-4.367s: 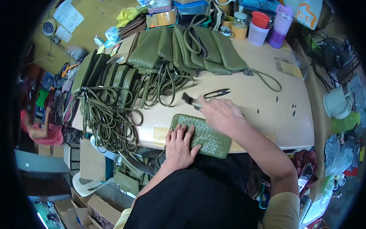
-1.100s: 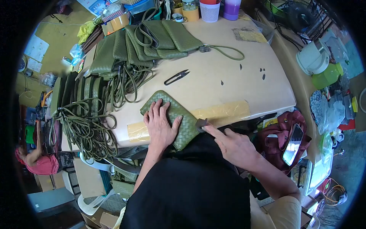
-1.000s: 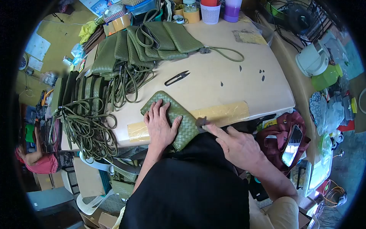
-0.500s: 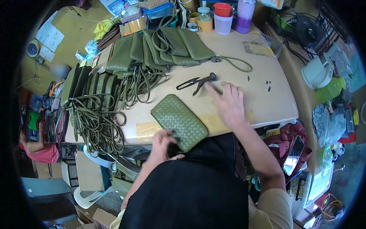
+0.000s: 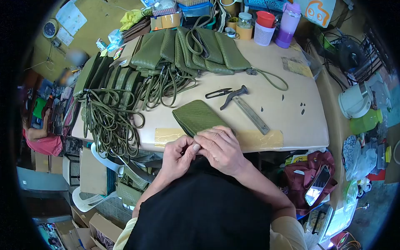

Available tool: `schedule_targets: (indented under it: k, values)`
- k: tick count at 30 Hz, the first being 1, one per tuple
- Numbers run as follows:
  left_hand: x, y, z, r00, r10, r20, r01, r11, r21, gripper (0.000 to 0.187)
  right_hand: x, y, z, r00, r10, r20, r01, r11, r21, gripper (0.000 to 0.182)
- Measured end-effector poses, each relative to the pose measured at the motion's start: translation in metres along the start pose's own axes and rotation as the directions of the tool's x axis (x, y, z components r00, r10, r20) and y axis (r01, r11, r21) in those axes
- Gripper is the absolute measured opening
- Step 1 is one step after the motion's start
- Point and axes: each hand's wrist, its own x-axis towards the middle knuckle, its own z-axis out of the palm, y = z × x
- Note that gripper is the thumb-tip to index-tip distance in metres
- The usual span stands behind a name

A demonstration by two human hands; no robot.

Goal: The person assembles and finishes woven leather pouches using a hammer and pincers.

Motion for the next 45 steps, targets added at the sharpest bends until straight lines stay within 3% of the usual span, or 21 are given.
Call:
schedule_targets:
  k: [7, 9, 10, 11, 12, 13, 15, 16, 18, 19, 21, 24, 25, 26, 27, 29, 30, 32, 35, 38, 45]
  values:
    - [0.019, 0.016, -0.004, 0.999, 0.024, -0.024, -0.023, 1.0, 0.002, 0.023, 0.003, 0.004, -0.021, 0.992, -0.035, -0.12, 0.041, 0.998, 0.053, 0.029]
    - [0.022, 0.023, -0.006, 0.997, -0.08, 0.017, 0.08, 0.997, -0.002, 0.021, 0.003, 0.006, -0.03, 0.974, 0.107, -0.201, -0.059, 0.971, 0.23, 0.024]
    - [0.024, 0.021, -0.011, 0.996, -0.032, -0.085, 0.042, 0.992, 0.12, 0.021, -0.009, 0.007, -0.04, 0.938, 0.272, -0.215, -0.24, 0.957, 0.163, 0.019]
    - [0.026, 0.016, -0.02, 0.983, 0.029, -0.181, 0.016, 0.97, 0.243, 0.02, -0.011, 0.019, -0.054, 0.818, 0.453, -0.355, -0.334, 0.876, 0.348, 0.016]
    - [0.028, 0.01, -0.035, 0.952, -0.016, -0.304, 0.078, 0.978, 0.192, 0.02, -0.01, 0.03, -0.064, 0.646, 0.624, -0.439, -0.371, 0.76, 0.534, 0.014]
    - [0.022, 0.004, -0.05, 0.973, -0.051, -0.226, 0.073, 0.993, 0.089, 0.021, -0.013, 0.035, -0.064, 0.651, 0.617, -0.442, -0.367, 0.765, 0.529, 0.014]
    - [0.013, -0.003, -0.057, 0.966, -0.051, -0.255, 0.147, 0.917, 0.37, 0.023, -0.026, 0.048, -0.056, 0.732, 0.568, -0.377, -0.253, 0.74, 0.624, 0.013]
    - [0.014, -0.003, -0.056, 0.966, -0.052, -0.253, 0.146, 0.918, 0.369, 0.023, -0.031, 0.051, -0.051, 0.724, 0.606, -0.331, -0.241, 0.671, 0.701, 0.013]
    - [0.014, -0.001, -0.052, 0.987, -0.103, -0.12, 0.107, 0.994, 0.027, 0.04, -0.035, 0.059, -0.037, 0.709, 0.629, -0.318, -0.215, 0.623, 0.752, 0.014]
    - [0.012, 0.002, -0.05, 0.965, -0.261, 0.026, 0.262, 0.961, -0.091, 0.05, -0.039, 0.062, -0.031, 0.695, 0.652, -0.302, -0.189, 0.571, 0.799, 0.014]
    - [0.014, -0.012, -0.044, 0.932, -0.344, 0.116, 0.358, 0.924, -0.134, 0.044, -0.047, 0.068, -0.024, 0.719, 0.647, -0.255, -0.202, 0.546, 0.813, 0.016]
    - [0.013, -0.03, -0.03, 0.939, -0.342, 0.028, 0.337, 0.906, -0.255, 0.039, -0.044, 0.07, -0.026, 0.702, 0.698, -0.139, -0.336, 0.497, 0.8, 0.016]
    - [0.013, -0.03, -0.028, 0.937, -0.348, 0.015, 0.34, 0.906, -0.253, 0.039, -0.034, 0.063, -0.034, 0.733, 0.653, -0.191, -0.487, 0.7, 0.522, 0.018]
    - [0.014, -0.03, -0.026, 0.953, -0.304, 0.016, 0.299, 0.924, -0.237, 0.036, -0.021, 0.055, -0.04, 0.776, 0.593, -0.216, -0.567, 0.805, 0.173, 0.02]
    - [0.014, -0.03, -0.025, 0.965, -0.263, 0.019, 0.26, 0.94, -0.22, 0.034, -0.005, 0.039, -0.044, 0.778, 0.595, -0.201, -0.566, 0.803, 0.188, 0.02]
    - [0.012, -0.026, -0.023, 0.96, -0.28, 0.028, 0.28, 0.94, -0.197, 0.033, 0.028, 0.007, -0.039, 0.959, 0.277, 0.058, -0.249, 0.922, -0.296, 0.03]
    - [0.012, -0.026, -0.023, 0.963, -0.269, 0.028, 0.269, 0.942, -0.199, 0.033, 0.03, 0.003, -0.028, 0.96, 0.274, 0.06, -0.246, 0.926, -0.286, 0.03]
    - [0.01, -0.023, -0.023, 0.961, -0.274, 0.034, 0.274, 0.931, -0.24, 0.033, 0.03, -0.004, -0.01, 0.912, 0.29, 0.291, -0.211, 0.938, -0.275, 0.034]
    - [0.009, -0.031, -0.019, 0.974, -0.223, -0.047, 0.201, 0.94, -0.274, 0.028, 0.03, -0.001, -0.003, 0.864, 0.33, 0.38, -0.212, 0.924, -0.319, 0.032]
    - [0.011, -0.038, -0.014, 0.961, -0.275, -0.021, 0.246, 0.89, -0.385, 0.022, 0.03, 0.002, 0.0, 0.879, 0.339, 0.335, -0.231, 0.918, -0.322, 0.027]
    - [0.011, -0.044, -0.009, 0.954, -0.298, -0.035, 0.267, 0.895, -0.358, 0.018, 0.032, 0.007, 0.0, 0.866, 0.366, 0.34, -0.281, 0.92, -0.274, 0.021]
